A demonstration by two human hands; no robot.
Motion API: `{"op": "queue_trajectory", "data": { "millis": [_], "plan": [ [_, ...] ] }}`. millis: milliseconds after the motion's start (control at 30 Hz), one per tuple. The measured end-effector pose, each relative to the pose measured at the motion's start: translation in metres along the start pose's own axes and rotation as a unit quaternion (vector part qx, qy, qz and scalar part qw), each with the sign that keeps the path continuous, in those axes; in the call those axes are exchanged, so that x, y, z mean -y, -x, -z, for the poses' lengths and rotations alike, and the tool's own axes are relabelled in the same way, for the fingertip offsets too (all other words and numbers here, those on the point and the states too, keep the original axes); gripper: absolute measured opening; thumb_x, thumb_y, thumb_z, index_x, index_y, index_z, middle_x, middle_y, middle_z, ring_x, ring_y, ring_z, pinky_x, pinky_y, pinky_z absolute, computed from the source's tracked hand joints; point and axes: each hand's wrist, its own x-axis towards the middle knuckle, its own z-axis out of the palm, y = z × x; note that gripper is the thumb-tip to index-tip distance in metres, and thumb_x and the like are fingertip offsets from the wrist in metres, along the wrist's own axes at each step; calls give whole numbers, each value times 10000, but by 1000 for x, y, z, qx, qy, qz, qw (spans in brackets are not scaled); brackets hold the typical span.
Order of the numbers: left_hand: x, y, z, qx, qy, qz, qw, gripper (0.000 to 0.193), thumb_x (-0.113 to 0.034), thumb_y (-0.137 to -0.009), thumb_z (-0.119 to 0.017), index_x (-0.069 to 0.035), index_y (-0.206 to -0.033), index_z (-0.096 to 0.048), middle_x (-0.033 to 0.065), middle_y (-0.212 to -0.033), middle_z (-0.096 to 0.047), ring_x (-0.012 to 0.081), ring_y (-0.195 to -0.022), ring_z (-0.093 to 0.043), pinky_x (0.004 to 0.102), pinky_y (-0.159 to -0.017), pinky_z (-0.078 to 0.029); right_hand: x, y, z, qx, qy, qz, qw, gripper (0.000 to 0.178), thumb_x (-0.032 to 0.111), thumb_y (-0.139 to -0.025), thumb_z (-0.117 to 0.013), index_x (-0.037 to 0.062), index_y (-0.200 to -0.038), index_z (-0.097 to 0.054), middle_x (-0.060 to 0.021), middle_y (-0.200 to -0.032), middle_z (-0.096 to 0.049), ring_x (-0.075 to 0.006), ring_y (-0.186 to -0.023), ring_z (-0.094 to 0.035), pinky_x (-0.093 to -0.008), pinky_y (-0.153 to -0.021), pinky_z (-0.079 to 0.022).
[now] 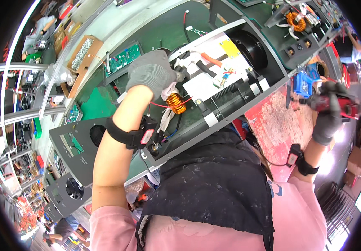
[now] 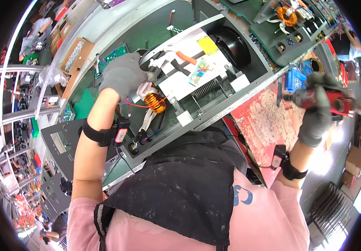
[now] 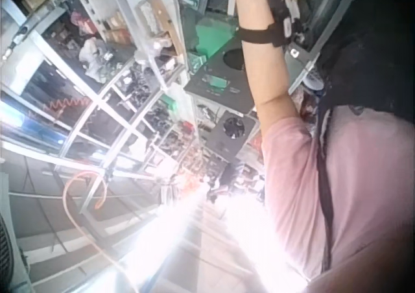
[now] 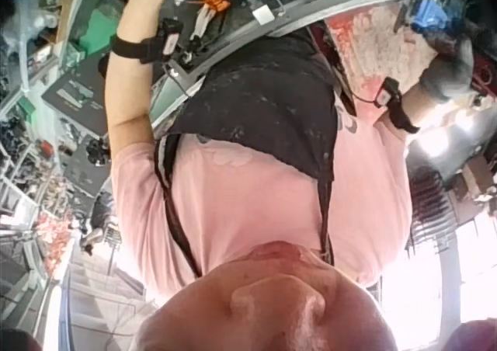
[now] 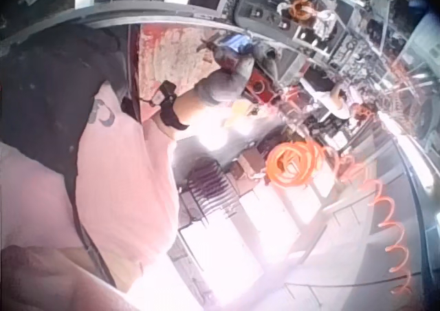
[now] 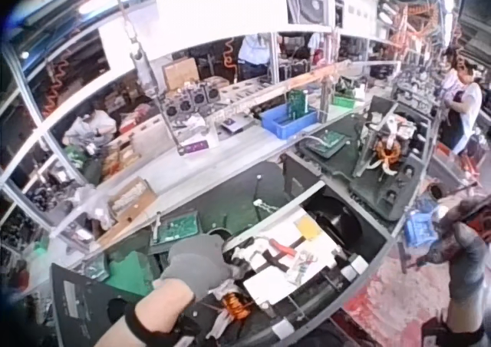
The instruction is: Assembling and securing internal components of a solar inverter or power unit using an electric screwdriver.
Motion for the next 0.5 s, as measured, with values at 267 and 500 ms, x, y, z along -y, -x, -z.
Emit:
{"op": "queue_trajectory", "data": {
  "millis": [267, 500],
  "plan": [
    [-1, 2, -13, -71, -26, 24, 997, 456, -405, -731, -710, -80, -1037, -614, 112, -992, -646, 290, -931, -637, 412, -767, -504, -168, 165, 129, -69, 463, -208, 859, 455, 219, -718, -778, 64, -1090, -567, -71, -962, -616, -211, -852, -586, -333, -763, -458],
    [1, 6, -2, -19, -20, 3, 1000, 476, -431, -730, -701, -79, -1039, -615, 126, -1011, -647, 288, -930, -634, 395, -772, -503, -139, 211, 102, -79, 709, -252, 653, 575, 237, -716, -727, 120, -1234, -505, -154, -1202, -481, -365, -1106, -473, -454, -941, -392]
  ]
}}
